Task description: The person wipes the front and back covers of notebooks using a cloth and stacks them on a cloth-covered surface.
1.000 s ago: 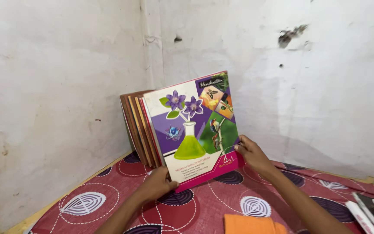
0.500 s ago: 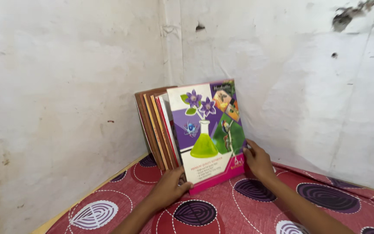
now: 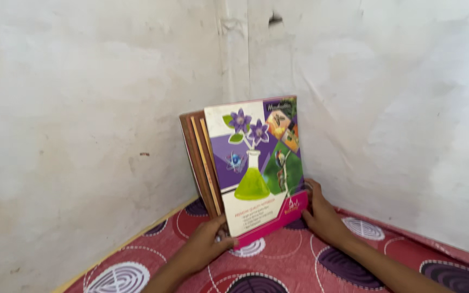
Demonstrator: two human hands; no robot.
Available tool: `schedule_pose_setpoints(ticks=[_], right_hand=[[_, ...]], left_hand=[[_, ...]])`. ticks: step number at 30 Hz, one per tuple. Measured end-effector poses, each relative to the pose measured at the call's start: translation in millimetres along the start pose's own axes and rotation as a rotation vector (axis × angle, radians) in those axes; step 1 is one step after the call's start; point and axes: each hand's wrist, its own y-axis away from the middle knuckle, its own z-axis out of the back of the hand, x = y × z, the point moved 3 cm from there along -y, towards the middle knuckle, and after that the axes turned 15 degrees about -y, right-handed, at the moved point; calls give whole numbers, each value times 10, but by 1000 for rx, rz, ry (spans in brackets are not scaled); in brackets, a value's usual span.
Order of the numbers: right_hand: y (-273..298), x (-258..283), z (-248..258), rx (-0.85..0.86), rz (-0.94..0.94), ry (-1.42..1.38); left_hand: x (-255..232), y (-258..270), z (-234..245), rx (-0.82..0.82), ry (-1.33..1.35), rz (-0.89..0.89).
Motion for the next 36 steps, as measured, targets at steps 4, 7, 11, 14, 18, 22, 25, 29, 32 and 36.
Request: schedule_pose_setpoints(ticks=[4, 7, 11, 14, 18, 22, 25, 29, 32, 36], right_hand=[[81, 143, -78, -12, 0, 258], [77, 176, -93, 4, 41, 298], [28, 82, -27, -70, -42, 74], [14, -40, 87, -223, -91, -68], [24, -123, 116, -222, -102, 32], [-18, -155, 2, 67, 152, 80], [-11, -234, -117, 208, 170, 250], [-31, -228, -153, 198, 61, 309], [2, -194, -148, 218, 17, 319], [15, -102, -145, 236, 39, 316]], left_hand=[[-20, 2, 31, 85, 0, -137], [-72, 16, 41, 44, -66, -111], [-192, 100, 87, 69, -199, 163], [-442, 133, 186, -253, -362, -151], [-500, 56, 124, -280, -514, 91], [-591, 27, 110, -474, -672, -87], [-603, -7, 59, -389, -895, -135], [-618, -19, 16, -248, -982, -41], [-618, -10, 13, -253, -981, -36], [-597, 17, 55, -281, -892, -102]])
